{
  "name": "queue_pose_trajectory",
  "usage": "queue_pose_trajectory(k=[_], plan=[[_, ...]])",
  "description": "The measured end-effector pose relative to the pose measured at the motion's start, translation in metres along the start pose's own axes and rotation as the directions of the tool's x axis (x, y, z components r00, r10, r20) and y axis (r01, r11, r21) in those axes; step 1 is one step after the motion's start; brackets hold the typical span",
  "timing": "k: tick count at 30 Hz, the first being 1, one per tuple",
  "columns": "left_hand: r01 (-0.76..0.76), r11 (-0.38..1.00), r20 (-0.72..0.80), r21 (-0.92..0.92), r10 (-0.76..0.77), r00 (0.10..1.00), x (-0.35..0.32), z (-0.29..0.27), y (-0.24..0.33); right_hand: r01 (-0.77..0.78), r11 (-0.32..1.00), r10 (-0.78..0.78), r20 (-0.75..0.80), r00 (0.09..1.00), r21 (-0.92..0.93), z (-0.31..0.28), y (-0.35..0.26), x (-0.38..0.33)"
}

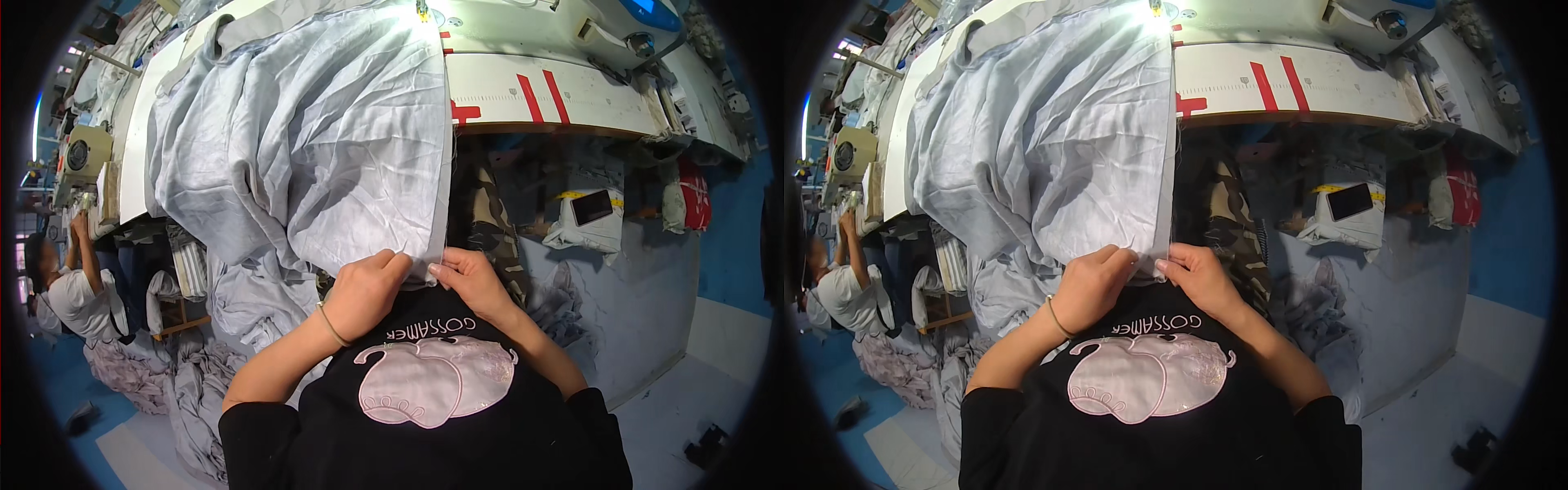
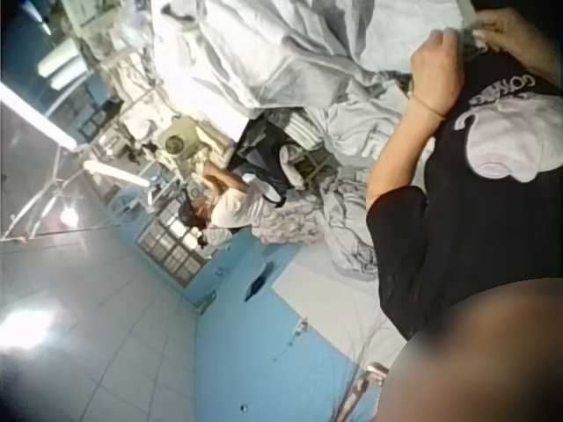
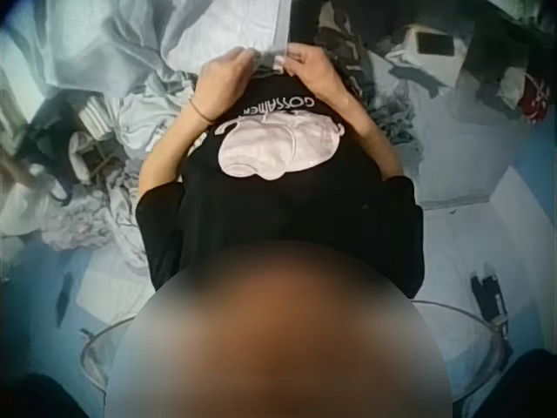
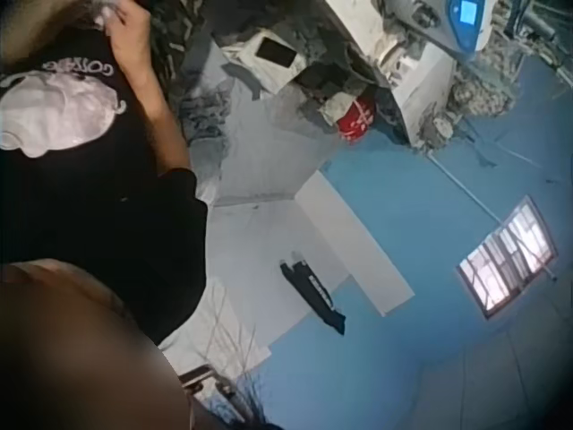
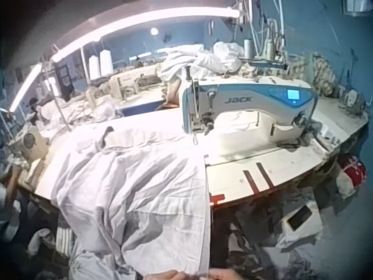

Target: Sewing fabric pieces together using an industrial sewing machine to create pillowcases.

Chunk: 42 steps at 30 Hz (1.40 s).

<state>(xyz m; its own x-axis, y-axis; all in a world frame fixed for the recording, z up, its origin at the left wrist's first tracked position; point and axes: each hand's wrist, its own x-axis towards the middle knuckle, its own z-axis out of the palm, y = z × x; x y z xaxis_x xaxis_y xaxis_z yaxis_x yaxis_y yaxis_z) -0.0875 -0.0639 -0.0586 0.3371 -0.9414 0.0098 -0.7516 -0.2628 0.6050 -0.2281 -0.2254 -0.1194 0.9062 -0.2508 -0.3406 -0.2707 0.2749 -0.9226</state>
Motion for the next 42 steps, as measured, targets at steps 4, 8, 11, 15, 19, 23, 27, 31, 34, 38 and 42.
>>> queue_pose_trajectory(k=[4,8,11,15,19,23,27,31,34,38,42], plan=[[-0.059,0.997,0.016,0.053,0.059,0.998,0.0,-0.02,0.017,-0.019,0.999,0.017,0.057,0.998,0.031,-0.008,-0.002,-0.009],[-0.191,0.979,0.039,0.078,0.188,0.981,0.012,-0.038,0.038,-0.005,0.999,0.001,0.076,0.997,0.053,-0.009,-0.003,-0.015],[-0.272,0.954,0.081,0.127,0.264,0.961,0.03,-0.033,0.049,0.008,1.0,-0.008,0.055,0.998,-0.007,-0.007,-0.005,-0.019],[-0.339,0.935,0.097,0.106,0.329,0.939,0.047,-0.015,0.045,0.088,0.994,-0.085,0.05,0.995,-0.06,-0.01,-0.013,-0.026],[-0.338,0.941,0.23,0.035,0.321,0.919,0.053,-0.001,0.031,0.061,0.942,-0.045,0.054,0.997,-0.33,-0.022,-0.027,-0.022],[-0.355,0.935,0.214,-0.008,0.348,0.913,0.058,-0.008,0.032,0.415,0.201,-0.814,0.084,0.574,-0.887,-0.033,-0.041,0.012],[-0.209,0.906,0.277,-0.369,0.321,0.906,0.068,-0.052,0.013,0.636,0.311,-0.778,0.196,0.597,-0.706,-0.028,-0.044,0.039],[0.137,0.985,-0.56,-0.104,-0.172,0.811,0.078,-0.091,-0.052,0.6,0.485,-0.787,-0.018,0.617,-0.636,-0.021,-0.036,0.042],[0.527,0.787,-0.758,0.321,-0.12,0.642,0.088,-0.092,-0.101,0.576,0.528,-0.729,0.016,0.684,-0.624,-0.023,-0.036,0.041],[0.459,0.848,-0.654,0.267,-0.19,0.732,0.095,-0.097,-0.128,0.588,0.52,-0.699,0.087,0.71,-0.62,-0.035,-0.048,0.047],[0.455,0.852,-0.572,0.257,-0.245,0.782,0.121,-0.122,-0.138,0.609,0.495,-0.664,0.182,0.725,-0.619,-0.046,-0.066,0.057]])
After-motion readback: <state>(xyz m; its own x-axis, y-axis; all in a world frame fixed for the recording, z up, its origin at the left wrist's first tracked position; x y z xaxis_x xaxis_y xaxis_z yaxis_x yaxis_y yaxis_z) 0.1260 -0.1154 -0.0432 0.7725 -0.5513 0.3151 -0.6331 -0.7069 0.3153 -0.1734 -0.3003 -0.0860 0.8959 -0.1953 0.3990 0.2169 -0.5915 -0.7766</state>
